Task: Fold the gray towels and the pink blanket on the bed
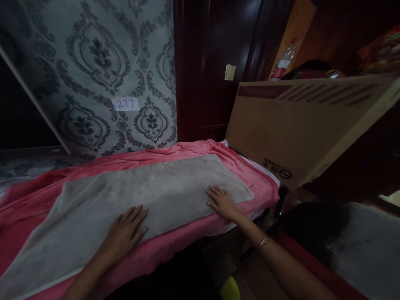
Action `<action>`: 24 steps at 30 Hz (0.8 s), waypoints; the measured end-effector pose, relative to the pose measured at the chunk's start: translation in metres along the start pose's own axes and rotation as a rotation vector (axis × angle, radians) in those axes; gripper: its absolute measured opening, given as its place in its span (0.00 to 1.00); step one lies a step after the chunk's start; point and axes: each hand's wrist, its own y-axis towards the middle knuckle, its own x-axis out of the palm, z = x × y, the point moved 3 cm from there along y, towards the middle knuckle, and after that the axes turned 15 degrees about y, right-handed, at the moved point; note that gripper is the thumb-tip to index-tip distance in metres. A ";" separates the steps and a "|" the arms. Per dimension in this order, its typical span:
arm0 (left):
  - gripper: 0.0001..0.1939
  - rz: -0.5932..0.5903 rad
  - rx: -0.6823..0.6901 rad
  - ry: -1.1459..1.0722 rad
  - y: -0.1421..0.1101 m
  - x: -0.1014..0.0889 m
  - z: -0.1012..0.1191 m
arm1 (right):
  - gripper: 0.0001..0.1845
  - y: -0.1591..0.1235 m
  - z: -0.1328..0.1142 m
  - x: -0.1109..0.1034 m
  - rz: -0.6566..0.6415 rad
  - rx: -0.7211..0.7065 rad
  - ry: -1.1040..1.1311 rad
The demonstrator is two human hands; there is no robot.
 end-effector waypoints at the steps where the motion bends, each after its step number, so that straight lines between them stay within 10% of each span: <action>1: 0.28 0.007 -0.012 -0.016 0.007 -0.004 -0.001 | 0.26 0.005 0.005 -0.006 0.007 -0.025 0.052; 12: 0.31 -0.026 0.230 -0.087 0.139 -0.023 0.084 | 0.25 0.101 0.097 -0.079 0.471 0.331 0.245; 24: 0.28 0.161 0.258 -0.045 0.141 0.012 0.092 | 0.27 0.195 0.147 -0.072 0.492 0.416 0.297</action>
